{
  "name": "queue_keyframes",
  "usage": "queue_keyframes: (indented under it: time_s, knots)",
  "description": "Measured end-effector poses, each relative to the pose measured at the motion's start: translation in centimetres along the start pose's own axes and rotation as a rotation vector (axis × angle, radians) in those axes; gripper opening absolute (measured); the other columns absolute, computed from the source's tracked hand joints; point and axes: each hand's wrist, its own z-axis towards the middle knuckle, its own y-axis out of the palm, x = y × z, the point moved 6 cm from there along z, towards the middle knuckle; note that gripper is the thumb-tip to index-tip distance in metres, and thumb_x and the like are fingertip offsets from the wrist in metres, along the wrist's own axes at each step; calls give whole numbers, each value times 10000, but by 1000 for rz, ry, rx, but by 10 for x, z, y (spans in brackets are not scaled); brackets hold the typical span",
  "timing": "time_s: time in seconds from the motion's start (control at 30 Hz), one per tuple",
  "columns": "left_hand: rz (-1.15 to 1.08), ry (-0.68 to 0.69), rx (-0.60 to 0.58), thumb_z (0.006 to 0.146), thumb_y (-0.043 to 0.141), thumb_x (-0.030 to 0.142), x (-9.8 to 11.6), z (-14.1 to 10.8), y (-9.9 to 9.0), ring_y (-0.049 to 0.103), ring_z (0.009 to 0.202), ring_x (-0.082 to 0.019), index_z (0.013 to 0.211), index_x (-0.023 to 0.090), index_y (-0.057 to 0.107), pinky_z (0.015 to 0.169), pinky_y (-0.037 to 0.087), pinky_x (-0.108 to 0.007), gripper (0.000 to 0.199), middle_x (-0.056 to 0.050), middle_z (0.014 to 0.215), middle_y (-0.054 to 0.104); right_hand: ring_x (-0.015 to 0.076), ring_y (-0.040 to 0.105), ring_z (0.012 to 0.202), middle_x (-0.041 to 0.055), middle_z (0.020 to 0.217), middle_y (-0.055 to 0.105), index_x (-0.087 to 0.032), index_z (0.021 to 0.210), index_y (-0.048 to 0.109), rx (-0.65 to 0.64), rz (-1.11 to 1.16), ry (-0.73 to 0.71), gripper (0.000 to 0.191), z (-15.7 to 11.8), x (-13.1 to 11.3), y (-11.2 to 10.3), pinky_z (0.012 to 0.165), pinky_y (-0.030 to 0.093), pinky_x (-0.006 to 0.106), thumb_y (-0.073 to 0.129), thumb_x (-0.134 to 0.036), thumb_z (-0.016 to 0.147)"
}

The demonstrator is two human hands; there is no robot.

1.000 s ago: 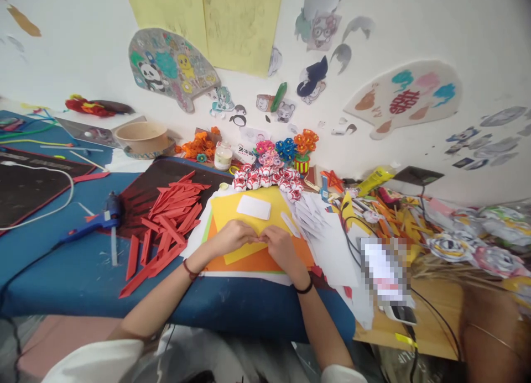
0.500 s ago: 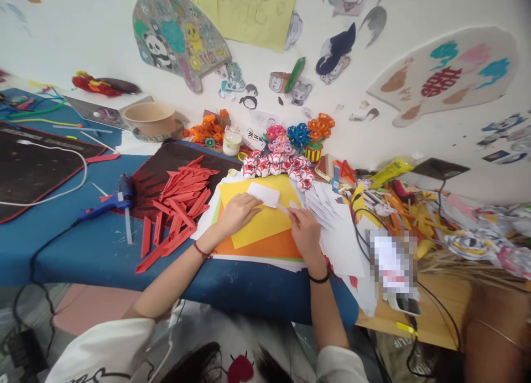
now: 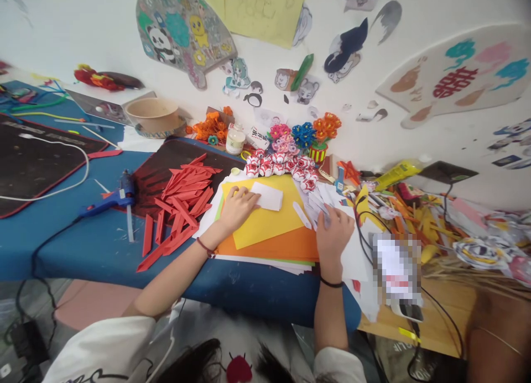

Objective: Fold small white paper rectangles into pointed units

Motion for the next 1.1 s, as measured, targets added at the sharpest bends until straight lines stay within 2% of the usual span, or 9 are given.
queue_keyframes:
  time_s: [0.1,0.3,0.47,0.53,0.63,0.77,0.83,0.93,1.1]
  knots:
    - [6,14,-3,940,542,302,2,0,-1,522,1015,-301,1174,181,593,880,332,-453,268,-126,993,698,314,478,1030,159,1093,615,-153,1144,674,-5,20,4,339,0,-2,2,885,369,472,461,-309,931]
    - [-40,29,14,986,399,173,4,0,-2,543,936,-258,1109,175,625,884,335,-417,257,-97,807,676,290,507,1007,141,1042,628,-150,1091,688,-3,107,-22,303,0,-14,1,909,409,455,458,-264,931]
    - [-138,-61,82,985,404,202,-1,-1,-8,561,898,-244,956,177,650,890,327,-417,249,-92,798,679,268,547,1017,112,1009,642,-181,1062,701,33,266,-27,274,-2,-29,-4,902,461,411,469,-255,935]
    - [-194,-123,128,983,424,242,-2,-2,-14,571,901,-238,950,178,646,900,319,-424,233,-88,839,693,248,577,983,108,1017,649,-179,1068,695,-26,380,-20,265,-3,-37,-1,874,483,385,480,-258,935]
    - [-301,-208,187,973,460,289,0,0,-24,595,850,-202,947,173,632,885,341,-392,209,-62,858,698,209,616,852,99,1026,667,-182,1104,674,-207,586,9,263,-3,-52,12,786,513,348,508,-290,931]
    - [-461,-242,185,982,447,327,10,9,-32,618,725,-136,854,164,612,761,414,-278,265,-10,776,683,214,651,909,101,1064,687,-180,1136,651,-446,901,99,324,0,-79,30,795,524,331,549,-396,918]
    - [-518,-237,167,989,425,340,14,13,-32,617,672,-115,802,164,607,683,425,-235,316,9,732,677,206,662,856,96,1025,699,-167,1098,656,-496,1004,151,342,4,-91,35,757,527,312,573,-431,899]
    - [-539,-258,166,985,425,357,14,15,-29,602,625,-111,792,160,611,625,415,-222,333,13,696,666,185,645,691,67,810,708,-145,907,687,-500,1004,249,349,10,-100,43,626,509,278,597,-480,866]
    - [-422,-311,214,948,512,337,8,8,-26,590,658,-146,887,153,641,723,387,-295,233,-17,736,675,172,604,533,43,559,645,-149,653,661,-534,979,306,391,2,-102,61,553,474,278,644,-502,820]
